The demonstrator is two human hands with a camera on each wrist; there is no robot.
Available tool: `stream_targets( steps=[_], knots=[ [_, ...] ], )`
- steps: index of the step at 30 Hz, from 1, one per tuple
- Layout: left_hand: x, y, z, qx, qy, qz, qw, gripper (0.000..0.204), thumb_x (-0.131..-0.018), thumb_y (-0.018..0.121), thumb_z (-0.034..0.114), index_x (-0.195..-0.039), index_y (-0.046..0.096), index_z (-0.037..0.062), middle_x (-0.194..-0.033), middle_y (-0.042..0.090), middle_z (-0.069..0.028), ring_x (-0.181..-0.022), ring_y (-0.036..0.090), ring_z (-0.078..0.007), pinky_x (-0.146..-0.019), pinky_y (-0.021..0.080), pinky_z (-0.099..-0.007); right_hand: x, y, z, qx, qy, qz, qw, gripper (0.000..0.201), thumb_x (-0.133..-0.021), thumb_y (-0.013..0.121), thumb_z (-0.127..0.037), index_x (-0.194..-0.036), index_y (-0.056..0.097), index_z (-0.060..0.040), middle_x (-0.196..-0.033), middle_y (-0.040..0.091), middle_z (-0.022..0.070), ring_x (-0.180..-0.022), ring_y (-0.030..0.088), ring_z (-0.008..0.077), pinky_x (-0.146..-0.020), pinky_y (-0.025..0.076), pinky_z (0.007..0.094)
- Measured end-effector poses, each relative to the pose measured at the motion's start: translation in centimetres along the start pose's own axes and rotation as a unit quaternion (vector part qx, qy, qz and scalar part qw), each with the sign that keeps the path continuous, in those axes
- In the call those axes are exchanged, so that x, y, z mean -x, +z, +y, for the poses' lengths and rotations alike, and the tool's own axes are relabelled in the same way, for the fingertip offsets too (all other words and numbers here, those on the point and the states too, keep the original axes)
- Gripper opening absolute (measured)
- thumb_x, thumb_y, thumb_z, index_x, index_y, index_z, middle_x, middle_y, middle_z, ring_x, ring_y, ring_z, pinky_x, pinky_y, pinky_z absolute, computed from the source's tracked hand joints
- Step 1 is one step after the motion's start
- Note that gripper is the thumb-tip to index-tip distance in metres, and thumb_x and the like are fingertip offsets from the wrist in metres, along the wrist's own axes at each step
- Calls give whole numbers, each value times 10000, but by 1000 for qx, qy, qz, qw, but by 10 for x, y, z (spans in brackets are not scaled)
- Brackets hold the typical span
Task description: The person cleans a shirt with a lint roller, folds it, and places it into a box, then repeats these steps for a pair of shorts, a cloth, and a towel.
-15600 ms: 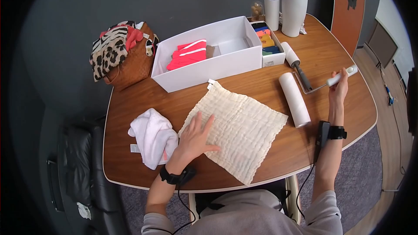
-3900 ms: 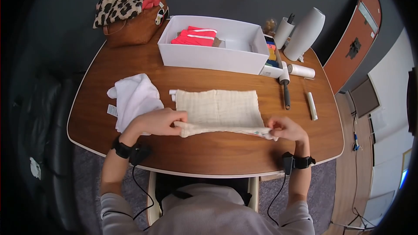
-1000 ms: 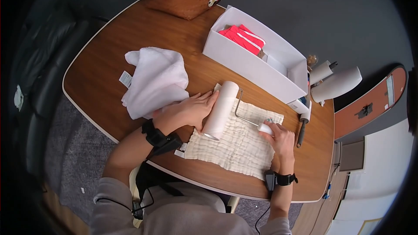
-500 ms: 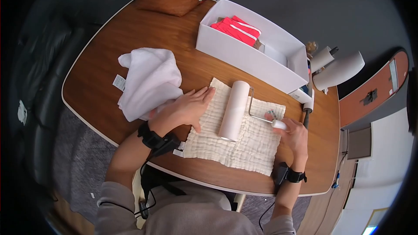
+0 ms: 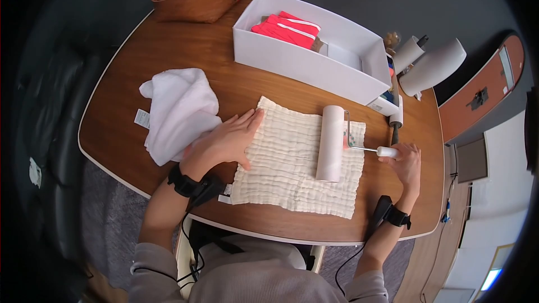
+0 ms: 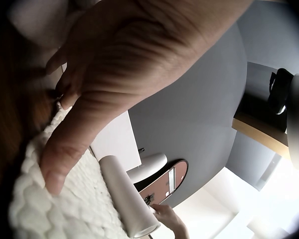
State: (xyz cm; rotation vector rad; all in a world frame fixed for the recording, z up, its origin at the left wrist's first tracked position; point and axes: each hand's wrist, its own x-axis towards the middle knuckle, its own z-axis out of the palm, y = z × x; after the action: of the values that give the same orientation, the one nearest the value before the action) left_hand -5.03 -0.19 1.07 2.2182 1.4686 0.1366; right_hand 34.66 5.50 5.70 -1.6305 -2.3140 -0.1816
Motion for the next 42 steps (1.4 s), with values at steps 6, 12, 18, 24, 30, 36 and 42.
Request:
stream_targets(
  steps=[6, 12, 18, 24, 30, 36, 42],
  knots=[
    [1, 1, -1, -1, -2, -4, 1000, 1123, -516, 796, 221, -1329, 80, -74, -1381, 173, -244, -1295, 186, -306, -1054, 210, -308, 11, -1, 38, -3, 32, 5, 999, 373, -478, 781, -283, -725, 629, -48, -677, 583, 78, -732, 506, 274, -748, 377, 370],
    [0, 1, -1, -7, 2, -3, 1000, 1133, -513, 796, 246, -1328, 77, -76, -1387, 175, -226, -1299, 181, -295, -1053, 215, -329, 22, -7, 64, -21, 98, -29, 994, 398, -469, 787, -299, -735, 627, -49, -668, 586, 80, -734, 509, 268, -775, 366, 368],
    [-1, 2, -2, -16, 5, -5, 1000, 1139, -512, 793, 273, -1321, 79, -89, -1386, 182, -222, -1297, 187, -296, -1053, 221, -363, 34, -17, 83, -11, 120, -16, 993, 402, -470, 785, -317, -729, 626, -53, -651, 578, 67, -727, 506, 246, -815, 334, 351],
    [1, 2, -2, -14, 6, -3, 1000, 1138, -511, 795, 260, -1323, 78, -86, -1383, 181, -231, -1297, 186, -301, -1051, 220, -351, 47, -28, 94, 46, 119, 32, 991, 420, -458, 784, -338, -729, 629, -58, -647, 574, 58, -721, 503, 239, -818, 328, 341],
    [2, 1, -2, -7, 11, -3, 1000, 1118, -522, 794, 231, -1321, 82, -92, -1373, 171, -265, -1296, 173, -322, -1053, 204, -326, 58, -42, 108, 71, 113, 101, 986, 467, -462, 787, -359, -752, 626, -31, -692, 564, 93, -757, 498, 265, -787, 351, 359],
    [2, 5, -3, -27, 28, 7, 999, 1108, -525, 787, 251, -1302, 96, -129, -1356, 166, -303, -1295, 163, -338, -1060, 181, -346, 28, -27, 62, -114, 49, 116, 985, 466, -456, 782, -380, -711, 610, -30, -681, 558, 71, -725, 496, 270, -731, 351, 370],
    [1, 8, -7, -40, 36, 6, 999, 1133, -515, 786, 302, -1293, 97, -147, -1353, 156, -315, -1299, 149, -341, -1061, 173, -364, -1, -18, -68, -47, -153, 81, 984, 419, -452, 765, -416, -635, 613, -71, -604, 536, 34, -631, 496, 240, -686, 349, 339]
  ],
)
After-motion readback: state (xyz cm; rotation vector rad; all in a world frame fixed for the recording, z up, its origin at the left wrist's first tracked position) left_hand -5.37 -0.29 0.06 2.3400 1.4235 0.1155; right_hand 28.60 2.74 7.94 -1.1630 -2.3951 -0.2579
